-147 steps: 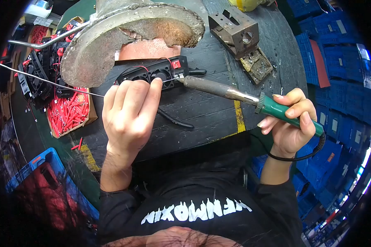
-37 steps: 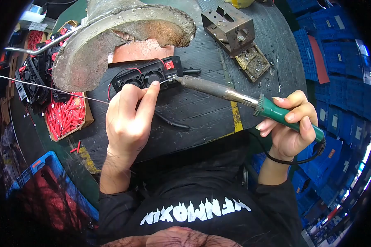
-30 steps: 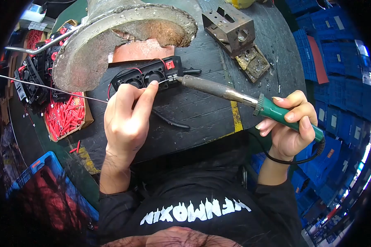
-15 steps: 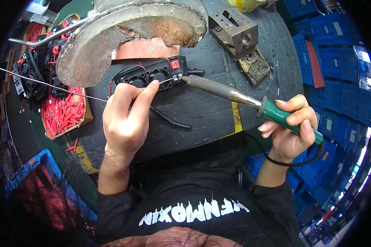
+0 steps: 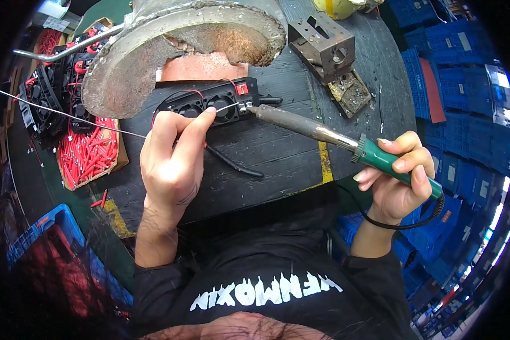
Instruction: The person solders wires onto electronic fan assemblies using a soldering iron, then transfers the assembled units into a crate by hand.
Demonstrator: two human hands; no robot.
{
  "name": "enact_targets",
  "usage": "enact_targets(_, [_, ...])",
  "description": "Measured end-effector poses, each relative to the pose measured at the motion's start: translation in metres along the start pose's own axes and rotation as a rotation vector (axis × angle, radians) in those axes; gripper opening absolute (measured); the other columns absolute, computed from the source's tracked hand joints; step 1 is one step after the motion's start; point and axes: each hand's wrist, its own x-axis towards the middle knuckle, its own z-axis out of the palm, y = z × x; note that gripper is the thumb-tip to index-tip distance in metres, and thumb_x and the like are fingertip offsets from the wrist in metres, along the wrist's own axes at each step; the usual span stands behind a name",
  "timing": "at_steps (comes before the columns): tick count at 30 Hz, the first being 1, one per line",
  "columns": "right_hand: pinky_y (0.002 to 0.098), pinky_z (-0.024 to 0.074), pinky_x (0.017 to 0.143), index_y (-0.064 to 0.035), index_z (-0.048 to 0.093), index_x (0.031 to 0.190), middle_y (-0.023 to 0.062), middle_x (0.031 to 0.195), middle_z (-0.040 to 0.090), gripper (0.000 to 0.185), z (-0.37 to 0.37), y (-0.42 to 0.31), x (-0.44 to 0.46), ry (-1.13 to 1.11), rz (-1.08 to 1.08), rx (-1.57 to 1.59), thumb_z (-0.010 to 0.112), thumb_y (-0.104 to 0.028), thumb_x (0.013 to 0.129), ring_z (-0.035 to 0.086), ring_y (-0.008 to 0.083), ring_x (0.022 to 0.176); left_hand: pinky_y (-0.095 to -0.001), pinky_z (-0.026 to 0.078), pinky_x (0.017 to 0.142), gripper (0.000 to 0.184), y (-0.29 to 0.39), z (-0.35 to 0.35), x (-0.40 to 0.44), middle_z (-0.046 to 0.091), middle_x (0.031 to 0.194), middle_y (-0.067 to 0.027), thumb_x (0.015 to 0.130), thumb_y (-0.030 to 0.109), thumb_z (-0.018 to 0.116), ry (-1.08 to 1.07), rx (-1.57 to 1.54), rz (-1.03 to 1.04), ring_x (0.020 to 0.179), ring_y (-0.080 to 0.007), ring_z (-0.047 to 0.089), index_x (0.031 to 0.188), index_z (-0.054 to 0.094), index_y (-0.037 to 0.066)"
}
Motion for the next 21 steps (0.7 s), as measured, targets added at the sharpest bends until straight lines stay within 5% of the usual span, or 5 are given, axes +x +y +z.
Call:
enact_targets(4, [0.0301, 0.0559, 0.043, 0.0005, 0.053, 0.085, 0.0245, 0.105, 0.056, 0.031, -0.002, -0.003, -0.002, -0.001, -0.005, 0.037, 0.046, -0.027, 0.096, 0.067, 0.0318, 0.057, -0.0297, 0.042, 0.054, 0.028, -0.004, 0.002, -0.002, 0.047, 0.075, -0.0039, 0.071, 0.001, 0.07, 0.021, -0.016, 0.025, 0.061, -0.0168, 0.05, 0.099, 0.069, -0.002])
enact_targets(21, [0.0297, 0.0532, 0.04, 0.0004, 0.054, 0.086, 0.0263, 0.11, 0.058, 0.032, -0.048, -0.012, -0.033, 0.191, -0.011, 0.139, 0.045, -0.029, 0.096, 0.067, 0.0321, 0.058, -0.0296, 0.046, 0.056, 0.024, 0.001, -0.009, 0.004, 0.055, 0.078, -0.007, 0.073, -0.007, 0.073, 0.071, -0.108, -0.097, 0.065, -0.0192, 0.056, 0.096, 0.071, 0.002])
